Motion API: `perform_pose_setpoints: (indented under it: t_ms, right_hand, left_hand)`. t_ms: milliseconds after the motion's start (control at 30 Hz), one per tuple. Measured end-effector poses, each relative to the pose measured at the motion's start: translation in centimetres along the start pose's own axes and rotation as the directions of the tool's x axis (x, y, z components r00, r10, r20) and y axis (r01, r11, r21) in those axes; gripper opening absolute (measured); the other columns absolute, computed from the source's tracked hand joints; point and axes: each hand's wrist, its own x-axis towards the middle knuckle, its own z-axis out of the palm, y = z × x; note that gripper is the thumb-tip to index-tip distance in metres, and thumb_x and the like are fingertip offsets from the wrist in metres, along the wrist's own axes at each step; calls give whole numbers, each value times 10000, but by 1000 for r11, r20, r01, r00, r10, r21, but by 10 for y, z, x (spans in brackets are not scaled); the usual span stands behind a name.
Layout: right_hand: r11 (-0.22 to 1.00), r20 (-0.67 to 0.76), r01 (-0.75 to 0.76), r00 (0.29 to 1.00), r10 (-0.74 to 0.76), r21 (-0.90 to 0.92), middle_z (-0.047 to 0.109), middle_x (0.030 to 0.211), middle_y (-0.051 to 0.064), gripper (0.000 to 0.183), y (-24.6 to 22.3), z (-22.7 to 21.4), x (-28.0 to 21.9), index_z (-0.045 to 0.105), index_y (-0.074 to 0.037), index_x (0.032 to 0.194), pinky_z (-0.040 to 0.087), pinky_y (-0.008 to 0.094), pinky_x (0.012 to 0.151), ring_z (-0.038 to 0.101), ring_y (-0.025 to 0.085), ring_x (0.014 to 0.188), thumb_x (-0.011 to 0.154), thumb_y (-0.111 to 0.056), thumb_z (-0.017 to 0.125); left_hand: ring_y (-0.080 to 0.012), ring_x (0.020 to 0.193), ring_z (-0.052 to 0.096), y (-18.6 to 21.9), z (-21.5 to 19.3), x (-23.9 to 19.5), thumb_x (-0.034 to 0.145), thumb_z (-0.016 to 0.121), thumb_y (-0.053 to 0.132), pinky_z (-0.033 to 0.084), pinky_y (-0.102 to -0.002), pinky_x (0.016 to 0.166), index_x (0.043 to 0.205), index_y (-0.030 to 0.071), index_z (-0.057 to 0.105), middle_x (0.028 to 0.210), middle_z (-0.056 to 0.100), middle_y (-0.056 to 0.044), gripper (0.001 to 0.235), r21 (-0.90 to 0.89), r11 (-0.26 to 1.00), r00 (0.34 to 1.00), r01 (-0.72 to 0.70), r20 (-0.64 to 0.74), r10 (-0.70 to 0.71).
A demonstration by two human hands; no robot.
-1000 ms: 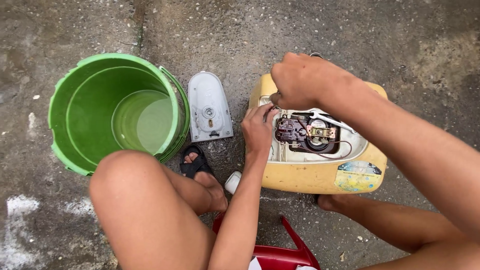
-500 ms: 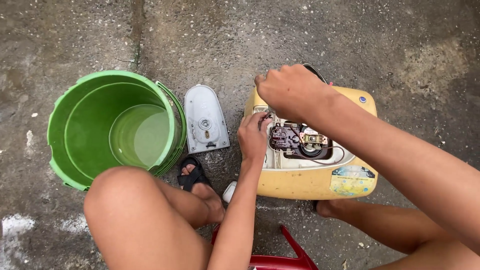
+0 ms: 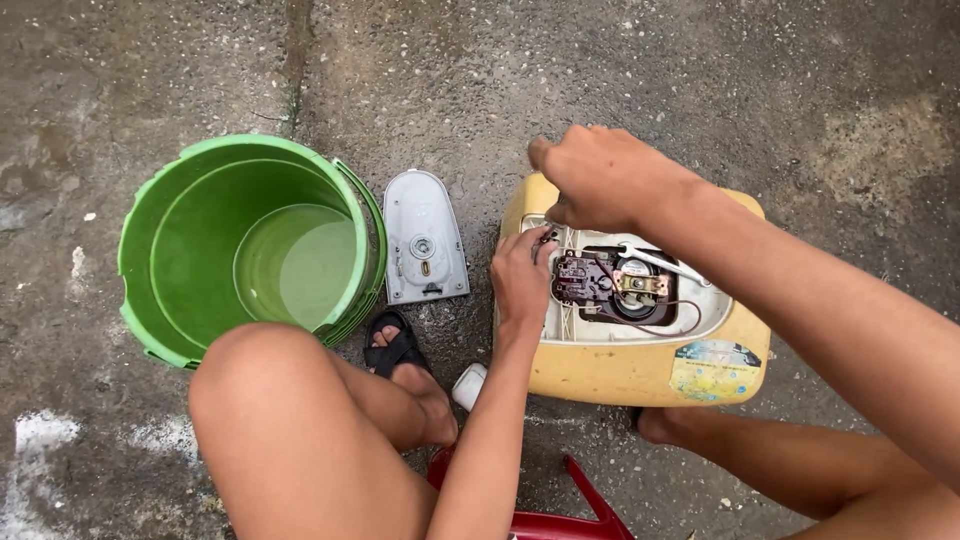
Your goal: The person sits on a stool and uses a screwdriver to adjust components inside a yellow electrical device. They manipulate wires and internal parts while occasionally reaching for a green bucket nearby.
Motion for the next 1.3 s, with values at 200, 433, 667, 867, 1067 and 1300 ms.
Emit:
perform_pose_setpoints:
  t_ms: [200,433,667,867,1067,1300]
  right_hand:
    - [932,-98,45,991,-86,-359,768,912,137,500,16,41,3,679,-79,1237,619,466,679,782,336,783,896,-444,694]
    - [989,165,110,982,-94,-93,677,1186,138,477,18,11,-3,673,-29,1277,653,480,743,762,413,921,805,-90,691]
    - [988,-233,-123,967,99,-90,702,820,172,397,9,44,7,633,1,1140,595,541,662,748,453,760,892,-306,588]
    - [999,-9,8,1000,-7,42,563,1106,165,517,-4,8,-11,574,-13,1194,605,620,771,709,516,891,730,-152,756]
    - [978,-12,-30,999,33,207,658,1013,228,351,12,4,-12,612,34,1087,573,634,832,707,533,957,807,-119,758]
    - [949,-475,-147,880,-4,-279,626,634,98,202,0,58,12,557,-66,976,569,490,566,733,373,632,862,-233,545]
  left_hand:
    - [-243,915,720,5,-2,-1,861,809,180,583,-347,835,1037,127,781,878,727,-71,187,3,1000,999,-12,-40,12]
    - [-252,932,715,14,-5,-5,887,787,180,590,-359,861,1060,87,778,873,718,-88,197,-4,1000,999,-11,-48,11]
    - [-248,946,716,16,-5,-7,895,785,168,586,-365,888,1078,75,778,913,732,-97,205,33,999,998,-8,-62,10]
    - [-249,929,720,14,-1,-9,876,805,159,584,-365,865,1041,78,767,899,734,-94,188,59,998,994,-39,-96,45]
    - [-253,916,728,8,5,-8,858,816,195,590,-376,835,1026,91,672,879,742,-84,245,33,999,993,3,-119,1]
    - [-248,879,738,7,10,-7,843,830,144,602,-356,788,1022,78,639,882,762,-92,270,1,1000,992,16,-125,-16]
